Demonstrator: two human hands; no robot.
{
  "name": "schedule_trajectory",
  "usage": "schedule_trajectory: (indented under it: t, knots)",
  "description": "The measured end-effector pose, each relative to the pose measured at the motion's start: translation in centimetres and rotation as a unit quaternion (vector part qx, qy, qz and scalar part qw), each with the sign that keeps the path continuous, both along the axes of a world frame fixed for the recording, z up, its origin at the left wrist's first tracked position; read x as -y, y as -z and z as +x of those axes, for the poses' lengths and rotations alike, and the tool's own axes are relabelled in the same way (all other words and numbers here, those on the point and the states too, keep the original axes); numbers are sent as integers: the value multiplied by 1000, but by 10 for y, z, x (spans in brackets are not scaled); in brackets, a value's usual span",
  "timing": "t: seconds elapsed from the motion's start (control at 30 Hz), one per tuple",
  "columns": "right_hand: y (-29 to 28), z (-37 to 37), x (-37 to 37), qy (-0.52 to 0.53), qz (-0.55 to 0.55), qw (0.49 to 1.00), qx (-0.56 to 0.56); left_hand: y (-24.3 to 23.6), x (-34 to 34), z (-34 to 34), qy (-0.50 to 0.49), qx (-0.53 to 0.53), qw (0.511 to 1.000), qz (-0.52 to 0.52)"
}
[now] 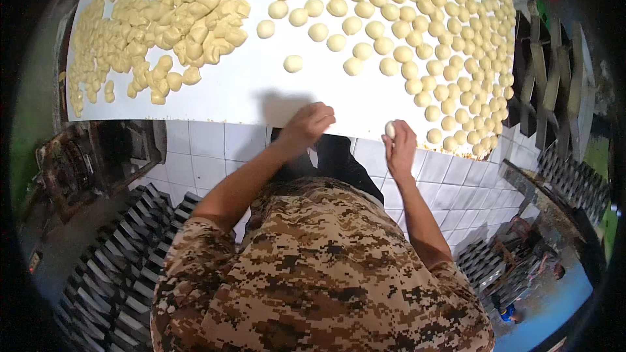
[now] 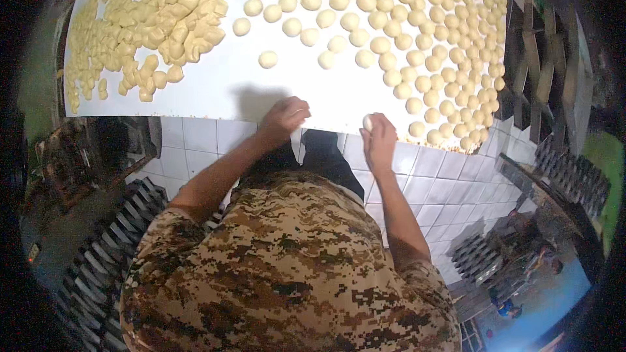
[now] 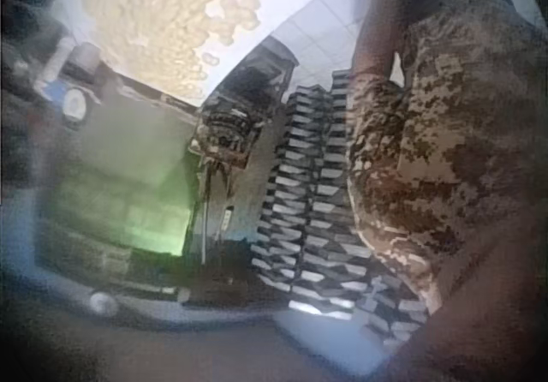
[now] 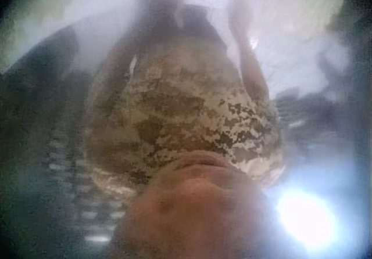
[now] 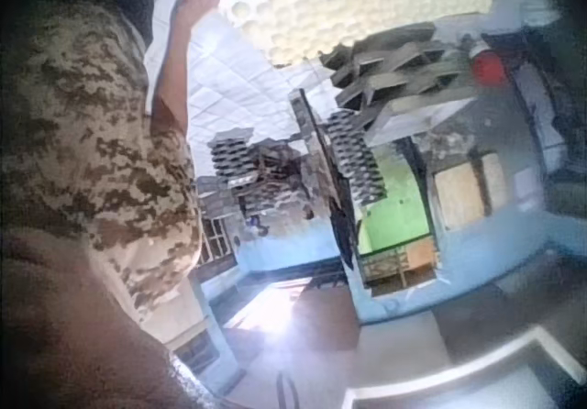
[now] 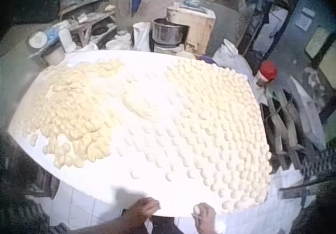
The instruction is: The person divides pieces of dough, rolls them into balls by hand, and arranges the dough balls onto metal trays.
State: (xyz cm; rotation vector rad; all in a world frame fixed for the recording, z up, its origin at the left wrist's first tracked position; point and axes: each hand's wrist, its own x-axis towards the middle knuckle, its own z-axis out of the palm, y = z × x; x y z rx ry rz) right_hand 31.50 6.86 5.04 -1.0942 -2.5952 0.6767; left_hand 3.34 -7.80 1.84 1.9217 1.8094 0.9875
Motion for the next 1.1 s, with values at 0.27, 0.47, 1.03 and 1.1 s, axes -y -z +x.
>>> schedule_trajectory:
  t: [0.27, 0.47, 1.03, 1.1]
  knots:
    - [-55, -261, -39, -90, -15, 976, -196, -30, -1, -10, -20, -37, 999, -33]
    - [-50, -221, 2, 5, -229, 970, -77, -40, 14, -42, -54, 78, 991, -90]
    - [5, -202, -2, -190, 77, 976, -73, -71, 130, -58, -257, 49, 951, -163]
    - [15, -212, 33, -118, 50, 990, -60, -79, 127, -40, -254, 66, 948, -179]
